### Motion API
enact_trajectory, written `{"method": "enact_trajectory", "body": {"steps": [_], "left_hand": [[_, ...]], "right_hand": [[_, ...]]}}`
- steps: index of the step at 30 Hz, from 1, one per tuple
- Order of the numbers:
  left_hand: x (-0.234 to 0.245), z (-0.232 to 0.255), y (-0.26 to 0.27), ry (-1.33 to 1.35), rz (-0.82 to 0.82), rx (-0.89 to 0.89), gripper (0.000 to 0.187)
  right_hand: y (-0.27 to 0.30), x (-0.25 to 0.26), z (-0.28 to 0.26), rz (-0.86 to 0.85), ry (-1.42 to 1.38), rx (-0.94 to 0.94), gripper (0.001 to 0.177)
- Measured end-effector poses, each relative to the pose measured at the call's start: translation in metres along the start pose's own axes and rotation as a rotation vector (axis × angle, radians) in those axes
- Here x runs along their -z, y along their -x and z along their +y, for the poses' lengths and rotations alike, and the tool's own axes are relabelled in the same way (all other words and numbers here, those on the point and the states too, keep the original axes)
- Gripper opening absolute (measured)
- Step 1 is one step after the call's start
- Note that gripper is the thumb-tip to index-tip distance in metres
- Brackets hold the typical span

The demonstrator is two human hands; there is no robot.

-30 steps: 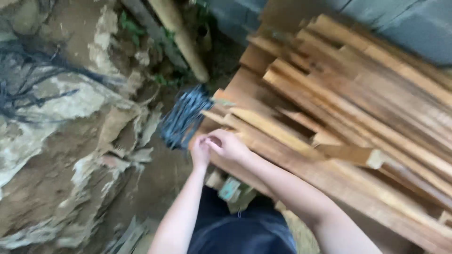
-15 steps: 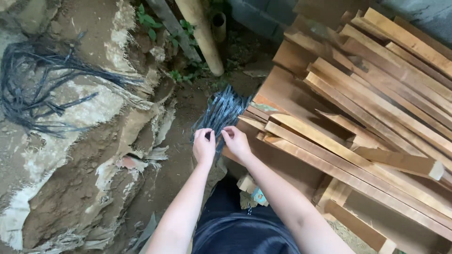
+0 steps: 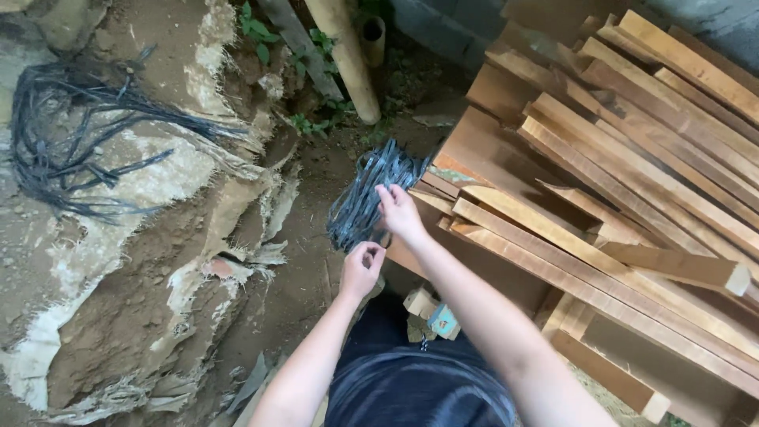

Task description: Organizing and securing thin wooden slats into bundles using plastic ties.

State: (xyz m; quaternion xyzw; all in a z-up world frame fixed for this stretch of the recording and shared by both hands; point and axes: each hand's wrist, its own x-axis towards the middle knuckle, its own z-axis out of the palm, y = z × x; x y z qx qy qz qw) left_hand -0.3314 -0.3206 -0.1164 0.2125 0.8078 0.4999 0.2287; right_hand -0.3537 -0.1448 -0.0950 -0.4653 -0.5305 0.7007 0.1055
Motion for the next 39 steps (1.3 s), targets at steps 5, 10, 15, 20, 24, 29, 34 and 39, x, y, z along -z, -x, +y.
{"method": "enact_trajectory", "body": {"steps": [5, 10, 15, 20, 24, 29, 34, 39], "left_hand": [[0.002, 0.016, 0.005, -0.014, 0.032, -0.005, 0.016], [-0.025, 0.042, 0.004, -0.079, 0.077, -0.122, 0.016], [-0.094, 0.058, 0.011, -0.011, 0.11, -0.063, 0.019], [-0.193, 0.073, 0.04, 0.151, 0.154, 0.193, 0.031], [-0.24, 0.16, 0.065, 0.664, 0.243, 0.671, 0.077], [-0.307, 0.168, 0.081, 0.628, 0.155, 0.838, 0.074], [-0.354, 0.107, 0.112, 0.579, -0.415, 1.115, 0.053], [-0.376, 0.078, 0.078, 0.812, 0.274, 1.142, 0.061]], "right_hand": [[0.046, 0.065, -0.093, -0.161, 0.193, 0.196, 0.02], [0.025, 0.205, -0.087, -0.149, 0.633, 0.284, 0.021], [0.043, 0.328, -0.102, -0.036, 0.846, 0.194, 0.033], [0.033, 0.396, -0.065, 0.019, 0.891, 0.458, 0.027], [0.012, 0.434, -0.019, 0.058, 1.124, 0.553, 0.028], [-0.012, 0.446, 0.005, 0.077, 1.008, 0.463, 0.038], [-0.028, 0.44, -0.009, -0.206, 0.99, -0.116, 0.075], [-0.006, 0.424, -0.061, -0.391, 0.997, -0.312, 0.117]]}}
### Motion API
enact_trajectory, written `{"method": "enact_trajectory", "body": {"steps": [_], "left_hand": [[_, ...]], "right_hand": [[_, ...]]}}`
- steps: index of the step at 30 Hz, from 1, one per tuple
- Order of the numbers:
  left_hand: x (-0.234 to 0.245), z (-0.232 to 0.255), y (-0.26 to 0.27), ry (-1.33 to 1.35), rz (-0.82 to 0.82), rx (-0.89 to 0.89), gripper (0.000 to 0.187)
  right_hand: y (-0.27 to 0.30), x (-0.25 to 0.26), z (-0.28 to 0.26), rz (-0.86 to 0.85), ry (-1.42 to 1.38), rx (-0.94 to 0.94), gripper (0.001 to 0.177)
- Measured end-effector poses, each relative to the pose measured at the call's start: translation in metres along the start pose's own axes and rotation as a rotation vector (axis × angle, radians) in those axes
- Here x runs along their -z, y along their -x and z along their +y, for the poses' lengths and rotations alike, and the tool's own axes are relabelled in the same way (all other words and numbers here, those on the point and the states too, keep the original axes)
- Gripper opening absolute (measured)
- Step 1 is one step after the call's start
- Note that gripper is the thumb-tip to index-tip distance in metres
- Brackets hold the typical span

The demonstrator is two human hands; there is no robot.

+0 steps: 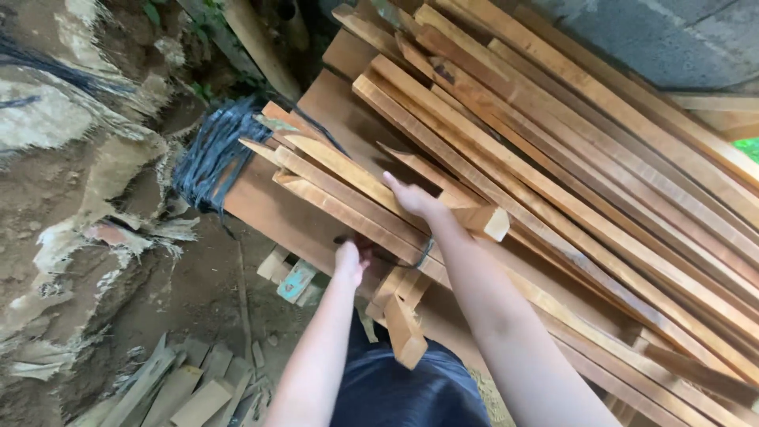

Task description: Organizing and securing thin wooden slats into bundles using plastic ties.

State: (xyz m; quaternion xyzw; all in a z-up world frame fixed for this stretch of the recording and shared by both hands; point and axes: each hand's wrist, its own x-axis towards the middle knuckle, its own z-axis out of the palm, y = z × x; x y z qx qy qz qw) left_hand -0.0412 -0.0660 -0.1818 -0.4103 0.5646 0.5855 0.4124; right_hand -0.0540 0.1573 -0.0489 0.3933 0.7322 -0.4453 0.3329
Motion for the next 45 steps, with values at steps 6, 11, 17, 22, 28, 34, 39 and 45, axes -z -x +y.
{"method": "enact_trajectory", "body": {"steps": [6, 11, 17, 22, 28, 34, 39, 45], "left_hand": [[-0.041, 0.054, 0.109, 0.604, -0.376, 0.118, 0.064], [-0.05, 0.036, 0.064, 0.632, -0.378, 0.098, 0.064], [-0.033, 0.011, 0.011, 0.639, -0.377, 0.065, 0.064], [-0.024, -0.006, 0.004, 0.665, -0.37, 0.044, 0.065], [0.007, -0.037, 0.078, -0.631, -0.032, -0.499, 0.046], [0.039, -0.045, 0.148, -0.679, -0.374, -1.08, 0.035], [0.037, -0.029, 0.194, -0.793, -0.353, -1.341, 0.037], [0.031, -0.022, 0.226, -0.692, -0.368, -1.555, 0.037]], "right_hand": [[0.046, 0.014, -0.032, -0.083, -0.086, -0.007, 0.114], [0.039, 0.017, -0.033, -0.115, -0.068, 0.003, 0.115], [0.021, 0.012, -0.024, -0.141, -0.083, -0.024, 0.118], [-0.01, 0.0, 0.004, -0.061, -0.046, -0.004, 0.118], [0.009, -0.003, 0.009, 0.22, 0.088, 0.123, 0.074], [0.013, -0.052, 0.057, 1.055, 0.482, 0.775, 0.03], [0.082, -0.031, 0.051, 0.443, 0.535, 0.386, 0.045], [0.082, -0.049, 0.084, 0.871, 0.824, 0.561, 0.038]]}}
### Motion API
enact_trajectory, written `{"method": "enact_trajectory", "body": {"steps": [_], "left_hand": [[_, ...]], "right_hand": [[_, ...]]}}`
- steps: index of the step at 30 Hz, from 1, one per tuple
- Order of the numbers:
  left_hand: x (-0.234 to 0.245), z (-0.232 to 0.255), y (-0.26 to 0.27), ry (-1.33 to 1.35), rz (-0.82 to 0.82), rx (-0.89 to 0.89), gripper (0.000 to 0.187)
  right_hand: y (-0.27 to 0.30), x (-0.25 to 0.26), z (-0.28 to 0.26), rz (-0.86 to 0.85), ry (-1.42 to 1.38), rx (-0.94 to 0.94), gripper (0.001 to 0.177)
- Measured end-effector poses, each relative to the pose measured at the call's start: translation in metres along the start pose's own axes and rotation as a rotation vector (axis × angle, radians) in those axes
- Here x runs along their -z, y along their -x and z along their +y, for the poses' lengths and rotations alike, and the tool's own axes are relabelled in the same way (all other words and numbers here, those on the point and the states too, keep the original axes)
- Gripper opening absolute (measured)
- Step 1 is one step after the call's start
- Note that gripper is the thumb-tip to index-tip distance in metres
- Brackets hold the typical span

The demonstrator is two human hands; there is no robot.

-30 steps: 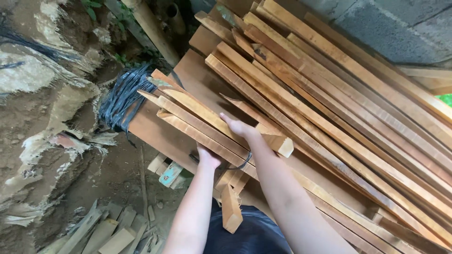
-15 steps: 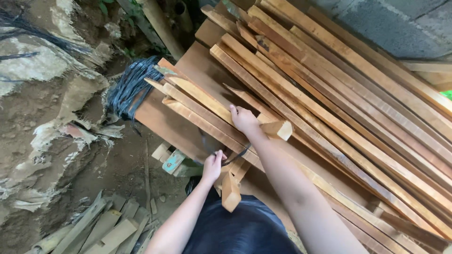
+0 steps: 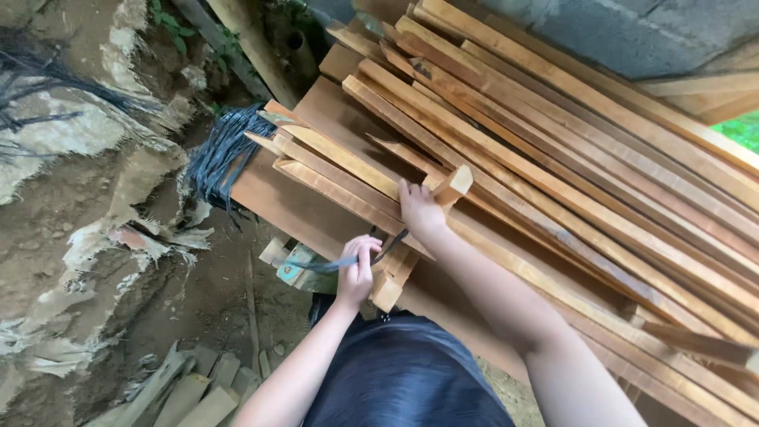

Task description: Organizing and securing thin wooden slats into bundles using plastic ties.

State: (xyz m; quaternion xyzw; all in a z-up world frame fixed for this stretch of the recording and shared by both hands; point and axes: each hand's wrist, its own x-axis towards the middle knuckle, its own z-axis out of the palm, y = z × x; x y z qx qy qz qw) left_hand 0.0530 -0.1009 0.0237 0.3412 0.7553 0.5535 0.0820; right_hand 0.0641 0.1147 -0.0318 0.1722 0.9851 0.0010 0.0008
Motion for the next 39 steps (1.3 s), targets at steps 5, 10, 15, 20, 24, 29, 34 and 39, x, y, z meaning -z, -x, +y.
{"method": "enact_trajectory", "body": {"steps": [5, 10, 15, 20, 24, 29, 34, 39], "left_hand": [[0.011, -0.014, -0.008, 0.161, 0.026, 0.076, 0.042], [0.023, 0.014, -0.031, 0.197, 0.035, 0.201, 0.04], [0.019, 0.025, -0.053, 0.329, 0.087, 0.305, 0.04], [0.006, 0.032, -0.079, 0.189, 0.151, 0.259, 0.052], [-0.002, 0.043, -0.105, 0.366, 0.118, -0.11, 0.039], [-0.01, 0.048, -0.122, 0.314, -0.013, -0.011, 0.035], [-0.011, 0.025, -0.138, 0.375, 0.107, 0.149, 0.049], [-0.001, 0.031, -0.143, 0.337, 0.09, 0.208, 0.052]], "right_hand": [[-0.019, -0.071, 0.02, 0.163, 0.116, -0.049, 0.023], [-0.039, 0.012, 0.026, -0.307, 0.713, 0.62, 0.039], [-0.028, 0.131, 0.003, -0.057, -1.09, -0.341, 0.016], [-0.028, 0.218, -0.002, -0.207, -1.1, -0.272, 0.019], [-0.024, 0.267, -0.008, -0.308, -1.08, -0.126, 0.018], [-0.022, 0.312, -0.02, -0.19, -1.327, 0.096, 0.013], [-0.055, 0.166, -0.001, 0.468, -1.966, -0.217, 0.033], [-0.032, 0.001, -0.013, 0.337, -0.948, 0.066, 0.044]]}}
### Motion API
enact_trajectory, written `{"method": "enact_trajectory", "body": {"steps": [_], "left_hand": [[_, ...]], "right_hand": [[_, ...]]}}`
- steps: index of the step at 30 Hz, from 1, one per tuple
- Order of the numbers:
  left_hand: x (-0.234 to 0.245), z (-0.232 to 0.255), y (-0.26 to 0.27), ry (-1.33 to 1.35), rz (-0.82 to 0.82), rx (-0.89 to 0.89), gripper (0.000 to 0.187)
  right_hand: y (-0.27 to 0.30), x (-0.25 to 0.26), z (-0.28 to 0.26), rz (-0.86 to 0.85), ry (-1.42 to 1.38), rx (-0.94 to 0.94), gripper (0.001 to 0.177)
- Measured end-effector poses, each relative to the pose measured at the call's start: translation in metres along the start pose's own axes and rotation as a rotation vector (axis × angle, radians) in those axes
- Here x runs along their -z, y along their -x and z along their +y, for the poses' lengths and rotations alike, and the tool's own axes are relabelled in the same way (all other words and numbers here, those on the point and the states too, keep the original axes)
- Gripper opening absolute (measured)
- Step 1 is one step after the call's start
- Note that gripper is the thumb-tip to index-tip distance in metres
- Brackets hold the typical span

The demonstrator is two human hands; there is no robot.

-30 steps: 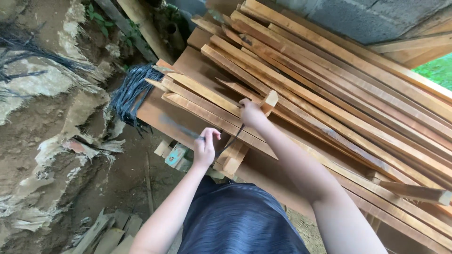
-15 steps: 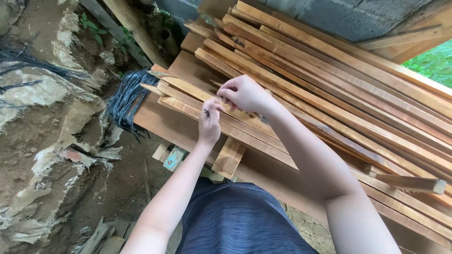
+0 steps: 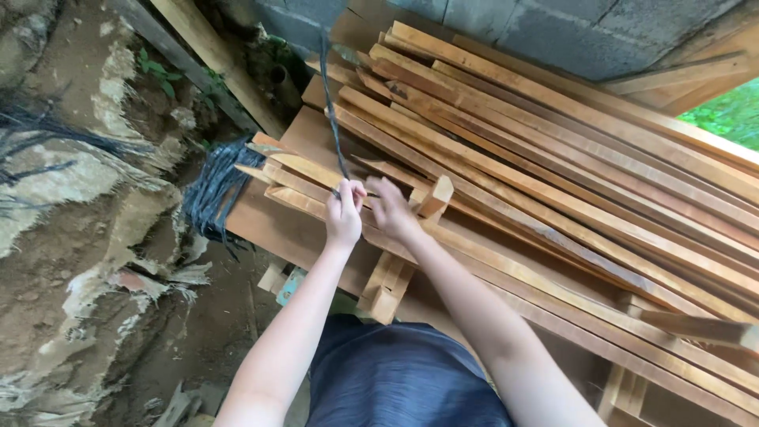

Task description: Organizing and securing thin wooden slats into bundles using plastic ties.

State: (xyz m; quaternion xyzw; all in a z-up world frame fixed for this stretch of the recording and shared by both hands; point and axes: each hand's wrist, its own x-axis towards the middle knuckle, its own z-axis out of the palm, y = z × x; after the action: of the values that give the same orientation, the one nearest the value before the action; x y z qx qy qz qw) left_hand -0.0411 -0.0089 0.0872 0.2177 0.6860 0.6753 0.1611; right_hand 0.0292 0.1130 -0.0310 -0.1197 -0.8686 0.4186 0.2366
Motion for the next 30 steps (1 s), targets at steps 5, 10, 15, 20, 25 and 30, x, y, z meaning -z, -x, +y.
{"method": "enact_trajectory", "body": {"steps": [5, 10, 15, 20, 25, 30], "left_hand": [[0.012, 0.048, -0.002, -0.374, -0.126, -0.073, 0.04], [0.029, 0.031, -0.02, -1.011, -0.303, -0.059, 0.04], [-0.005, 0.019, -0.049, -0.944, -0.462, -0.283, 0.033], [-0.055, -0.036, -0.108, -0.941, -0.575, -0.289, 0.042], [-0.075, -0.037, -0.126, -0.953, -0.711, -0.152, 0.048], [-0.062, 0.004, -0.128, -0.827, -0.837, 0.217, 0.067]], "right_hand": [[0.001, 0.003, 0.01, 0.016, 0.017, -0.009, 0.016], [-0.001, 0.011, 0.015, 0.024, -0.013, -0.197, 0.017], [0.004, 0.0, 0.014, -0.057, -0.07, -0.225, 0.011], [0.01, -0.006, 0.025, -0.045, -0.34, -0.407, 0.018], [-0.003, 0.018, -0.008, 0.019, -0.453, -0.415, 0.019], [0.002, 0.011, 0.006, 0.118, -0.313, -0.453, 0.024]]}}
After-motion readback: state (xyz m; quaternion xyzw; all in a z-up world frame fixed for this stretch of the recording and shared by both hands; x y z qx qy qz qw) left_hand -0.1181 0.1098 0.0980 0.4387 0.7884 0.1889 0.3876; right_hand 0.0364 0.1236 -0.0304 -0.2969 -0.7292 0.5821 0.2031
